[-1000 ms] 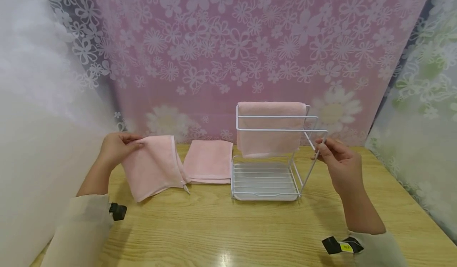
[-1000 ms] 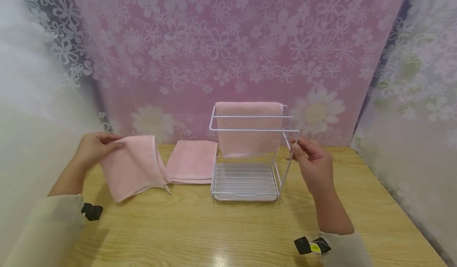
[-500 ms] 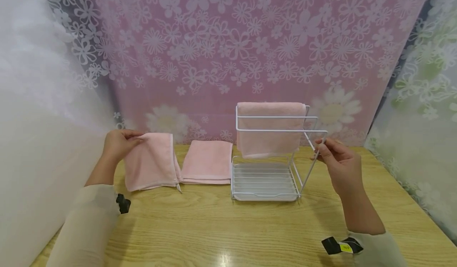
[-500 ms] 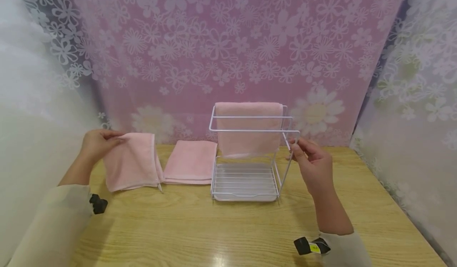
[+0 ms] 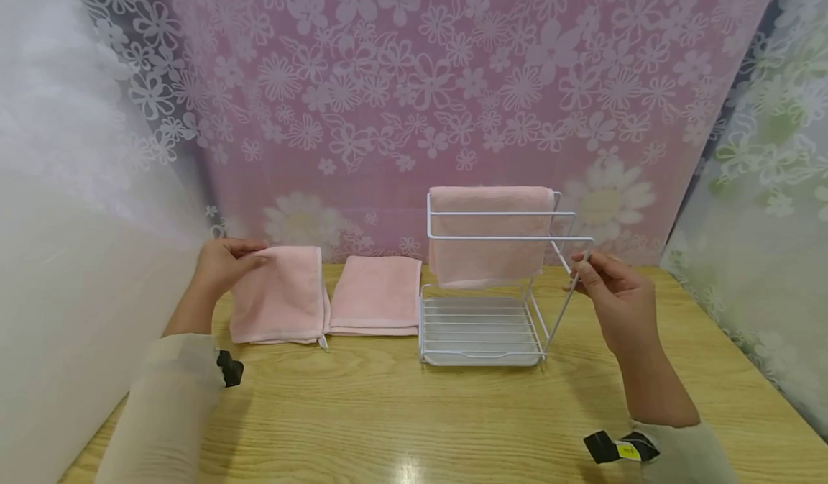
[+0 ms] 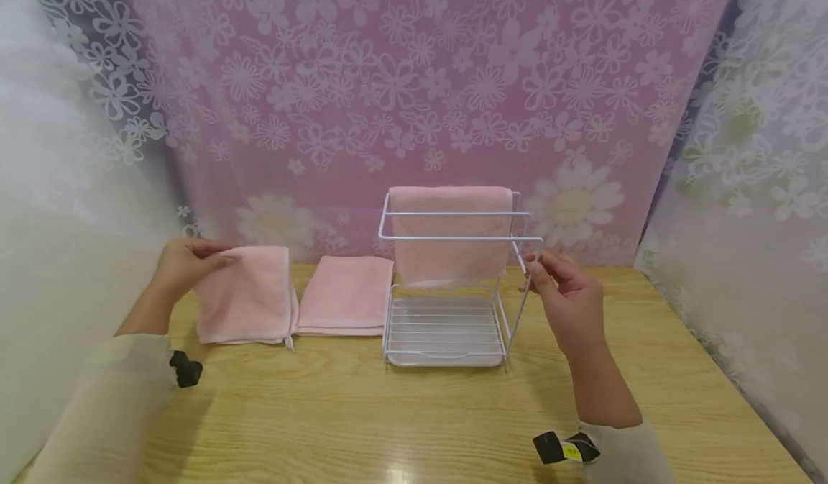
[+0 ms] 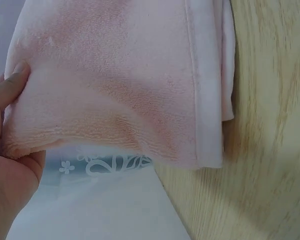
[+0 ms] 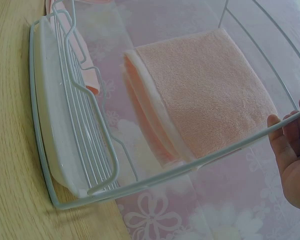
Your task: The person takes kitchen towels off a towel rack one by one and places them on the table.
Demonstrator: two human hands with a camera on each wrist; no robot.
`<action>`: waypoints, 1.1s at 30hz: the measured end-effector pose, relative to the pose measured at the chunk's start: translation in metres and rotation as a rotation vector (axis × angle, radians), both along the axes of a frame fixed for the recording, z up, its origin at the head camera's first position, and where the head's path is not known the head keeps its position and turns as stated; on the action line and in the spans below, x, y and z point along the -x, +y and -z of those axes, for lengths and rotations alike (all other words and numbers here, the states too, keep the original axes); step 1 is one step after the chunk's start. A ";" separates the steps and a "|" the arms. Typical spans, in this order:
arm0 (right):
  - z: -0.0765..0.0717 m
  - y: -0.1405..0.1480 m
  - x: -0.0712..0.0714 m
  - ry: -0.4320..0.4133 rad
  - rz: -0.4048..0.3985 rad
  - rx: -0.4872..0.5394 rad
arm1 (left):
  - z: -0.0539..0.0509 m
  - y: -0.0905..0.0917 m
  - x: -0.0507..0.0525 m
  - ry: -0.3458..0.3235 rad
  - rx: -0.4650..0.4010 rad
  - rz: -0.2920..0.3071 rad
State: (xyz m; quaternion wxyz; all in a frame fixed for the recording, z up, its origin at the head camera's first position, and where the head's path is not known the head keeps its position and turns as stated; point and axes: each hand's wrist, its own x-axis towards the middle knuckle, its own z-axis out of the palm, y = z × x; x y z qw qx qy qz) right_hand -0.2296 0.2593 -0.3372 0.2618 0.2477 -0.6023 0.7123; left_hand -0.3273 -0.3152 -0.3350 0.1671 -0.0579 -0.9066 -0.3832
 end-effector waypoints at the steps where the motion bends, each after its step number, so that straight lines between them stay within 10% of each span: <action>1: 0.000 0.000 0.000 0.000 0.000 0.001 | 0.002 0.000 0.001 0.001 -0.006 0.010; 10: 0.000 -0.001 0.000 -0.008 0.023 -0.037 | 0.013 -0.001 0.002 -0.083 -0.020 0.091; 33: -0.001 -0.001 -0.002 -0.009 0.039 -0.034 | 0.047 -0.010 -0.005 -0.241 -0.154 0.083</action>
